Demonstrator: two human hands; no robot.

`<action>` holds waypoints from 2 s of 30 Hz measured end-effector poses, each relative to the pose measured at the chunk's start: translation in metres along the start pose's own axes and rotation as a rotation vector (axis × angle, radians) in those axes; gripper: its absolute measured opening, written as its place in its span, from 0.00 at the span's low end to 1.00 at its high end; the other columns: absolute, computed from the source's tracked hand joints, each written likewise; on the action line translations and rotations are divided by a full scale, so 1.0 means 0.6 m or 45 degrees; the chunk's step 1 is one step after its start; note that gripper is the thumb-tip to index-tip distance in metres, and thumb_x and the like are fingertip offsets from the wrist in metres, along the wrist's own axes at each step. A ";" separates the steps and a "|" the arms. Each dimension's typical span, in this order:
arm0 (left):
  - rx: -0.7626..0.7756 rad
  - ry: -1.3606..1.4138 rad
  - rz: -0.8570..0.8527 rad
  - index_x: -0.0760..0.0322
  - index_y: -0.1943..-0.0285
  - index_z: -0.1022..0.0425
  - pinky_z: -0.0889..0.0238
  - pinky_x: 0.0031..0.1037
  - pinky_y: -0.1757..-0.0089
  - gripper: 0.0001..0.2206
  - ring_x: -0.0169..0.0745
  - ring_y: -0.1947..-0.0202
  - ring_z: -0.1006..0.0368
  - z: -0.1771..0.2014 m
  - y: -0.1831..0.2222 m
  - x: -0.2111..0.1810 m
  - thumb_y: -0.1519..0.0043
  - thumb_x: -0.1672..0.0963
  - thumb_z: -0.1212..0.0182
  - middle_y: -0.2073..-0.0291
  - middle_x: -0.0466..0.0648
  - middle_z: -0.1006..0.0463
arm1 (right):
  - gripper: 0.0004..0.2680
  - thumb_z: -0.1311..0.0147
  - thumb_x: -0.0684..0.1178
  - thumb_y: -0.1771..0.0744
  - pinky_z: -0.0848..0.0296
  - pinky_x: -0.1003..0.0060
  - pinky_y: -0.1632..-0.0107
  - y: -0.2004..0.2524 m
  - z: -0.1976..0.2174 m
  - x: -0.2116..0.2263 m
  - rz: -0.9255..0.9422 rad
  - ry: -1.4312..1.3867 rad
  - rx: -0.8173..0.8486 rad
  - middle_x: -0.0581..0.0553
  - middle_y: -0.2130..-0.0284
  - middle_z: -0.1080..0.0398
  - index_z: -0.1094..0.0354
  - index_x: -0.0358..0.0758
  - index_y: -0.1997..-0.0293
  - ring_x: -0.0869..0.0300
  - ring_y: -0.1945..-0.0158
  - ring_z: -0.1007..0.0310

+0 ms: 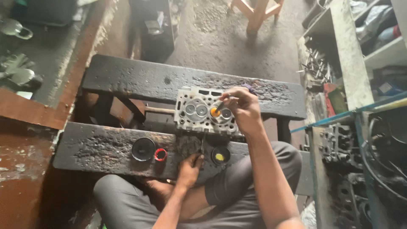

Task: The person performs valve lapping by applying compound to a valve, inserting it into the cylinder head, and rotating it back and forth using a handheld tool and by hand with a cloth.

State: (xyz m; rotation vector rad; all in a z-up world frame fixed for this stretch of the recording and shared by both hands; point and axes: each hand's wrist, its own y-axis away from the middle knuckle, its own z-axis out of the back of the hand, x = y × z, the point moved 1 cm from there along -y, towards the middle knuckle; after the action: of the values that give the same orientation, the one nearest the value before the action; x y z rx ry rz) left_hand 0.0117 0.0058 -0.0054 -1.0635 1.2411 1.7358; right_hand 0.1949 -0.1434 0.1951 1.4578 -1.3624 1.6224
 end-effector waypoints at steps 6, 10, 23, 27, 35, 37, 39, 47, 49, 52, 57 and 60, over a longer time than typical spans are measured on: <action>0.010 0.173 0.048 0.69 0.55 0.19 0.29 0.24 0.64 0.11 0.29 0.69 0.24 -0.012 -0.013 0.045 0.36 0.54 0.38 0.71 0.47 0.16 | 0.06 0.39 0.32 0.35 0.19 0.61 0.61 0.000 0.002 -0.003 -0.236 -0.204 -0.139 0.45 0.64 0.30 0.30 0.33 0.59 0.59 0.62 0.24; 0.052 0.045 -0.035 0.72 0.56 0.21 0.35 0.27 0.64 0.13 0.32 0.69 0.31 -0.014 0.010 0.073 0.30 0.53 0.39 0.72 0.51 0.22 | 0.05 0.47 0.40 0.29 0.28 0.68 0.54 0.018 0.002 0.003 -0.076 -0.320 0.055 0.42 0.55 0.27 0.26 0.29 0.53 0.60 0.55 0.27; -0.013 0.088 0.045 0.66 0.54 0.19 0.32 0.23 0.64 0.11 0.28 0.70 0.26 -0.020 0.025 0.051 0.34 0.53 0.40 0.73 0.44 0.19 | 0.13 0.29 0.36 0.36 0.23 0.63 0.55 0.032 0.001 -0.072 -0.101 0.066 -0.041 0.45 0.65 0.30 0.37 0.33 0.62 0.62 0.58 0.28; -0.030 0.099 0.037 0.66 0.54 0.19 0.31 0.23 0.64 0.10 0.29 0.70 0.24 -0.016 0.009 0.025 0.35 0.54 0.39 0.73 0.44 0.18 | 0.19 0.27 0.41 0.42 0.27 0.66 0.64 0.012 0.003 -0.009 -0.195 0.741 -0.106 0.46 0.63 0.34 0.31 0.36 0.48 0.63 0.62 0.32; 0.001 0.061 0.133 0.64 0.50 0.20 0.29 0.22 0.63 0.12 0.29 0.67 0.20 -0.005 0.000 -0.002 0.37 0.53 0.38 0.70 0.43 0.16 | 0.11 0.47 0.33 0.33 0.28 0.68 0.48 0.006 -0.008 0.087 0.068 0.634 -0.003 0.47 0.61 0.25 0.23 0.35 0.48 0.61 0.54 0.29; 0.010 0.127 0.167 0.64 0.50 0.20 0.30 0.21 0.63 0.12 0.28 0.67 0.21 -0.014 0.018 0.013 0.37 0.53 0.38 0.70 0.42 0.16 | 0.08 0.45 0.36 0.30 0.30 0.69 0.47 0.015 -0.010 0.094 0.099 0.516 0.003 0.48 0.58 0.26 0.26 0.35 0.46 0.62 0.52 0.30; 0.049 0.166 0.123 0.64 0.50 0.20 0.31 0.22 0.64 0.12 0.29 0.68 0.22 -0.009 0.018 0.021 0.36 0.53 0.39 0.71 0.44 0.17 | 0.10 0.47 0.37 0.32 0.31 0.71 0.46 0.017 -0.015 0.099 0.126 0.416 0.117 0.49 0.50 0.29 0.31 0.35 0.45 0.64 0.46 0.32; 0.050 0.115 0.134 0.64 0.52 0.20 0.32 0.21 0.65 0.11 0.26 0.69 0.23 -0.013 0.028 0.028 0.35 0.52 0.39 0.70 0.43 0.17 | 0.04 0.41 0.39 0.30 0.25 0.68 0.53 0.001 -0.013 0.099 0.047 0.160 0.204 0.48 0.62 0.24 0.23 0.35 0.52 0.62 0.55 0.28; 0.047 0.087 0.136 0.63 0.51 0.20 0.33 0.22 0.66 0.12 0.27 0.70 0.25 -0.003 -0.001 0.012 0.35 0.52 0.39 0.70 0.43 0.17 | 0.04 0.43 0.38 0.31 0.24 0.67 0.53 -0.015 -0.011 0.090 0.032 0.270 0.203 0.49 0.62 0.26 0.22 0.36 0.54 0.61 0.56 0.28; 0.025 0.047 0.192 0.63 0.52 0.20 0.35 0.26 0.68 0.12 0.30 0.73 0.28 -0.003 0.011 0.016 0.36 0.52 0.38 0.71 0.44 0.18 | 0.04 0.43 0.38 0.32 0.28 0.69 0.54 -0.001 -0.003 0.056 0.013 0.484 0.112 0.49 0.63 0.26 0.22 0.36 0.56 0.62 0.57 0.31; 0.099 0.165 0.066 0.63 0.50 0.20 0.32 0.22 0.67 0.12 0.25 0.71 0.25 0.006 -0.017 -0.001 0.35 0.52 0.38 0.71 0.42 0.17 | 0.03 0.41 0.35 0.32 0.31 0.67 0.46 -0.013 -0.002 0.021 0.126 0.324 0.258 0.47 0.60 0.25 0.24 0.32 0.56 0.61 0.51 0.33; 0.068 0.006 0.158 0.64 0.53 0.19 0.37 0.26 0.71 0.12 0.30 0.76 0.32 -0.001 0.018 0.025 0.35 0.52 0.39 0.74 0.43 0.20 | 0.08 0.31 0.34 0.38 0.32 0.70 0.54 0.009 -0.004 0.010 0.001 0.107 0.106 0.50 0.63 0.32 0.26 0.34 0.60 0.65 0.58 0.33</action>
State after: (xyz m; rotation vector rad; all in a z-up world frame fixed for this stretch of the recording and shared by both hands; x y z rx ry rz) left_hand -0.0037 0.0040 -0.0156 -0.9779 1.3742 1.7828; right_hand 0.1876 -0.1440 0.1996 1.4192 -1.2622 1.7394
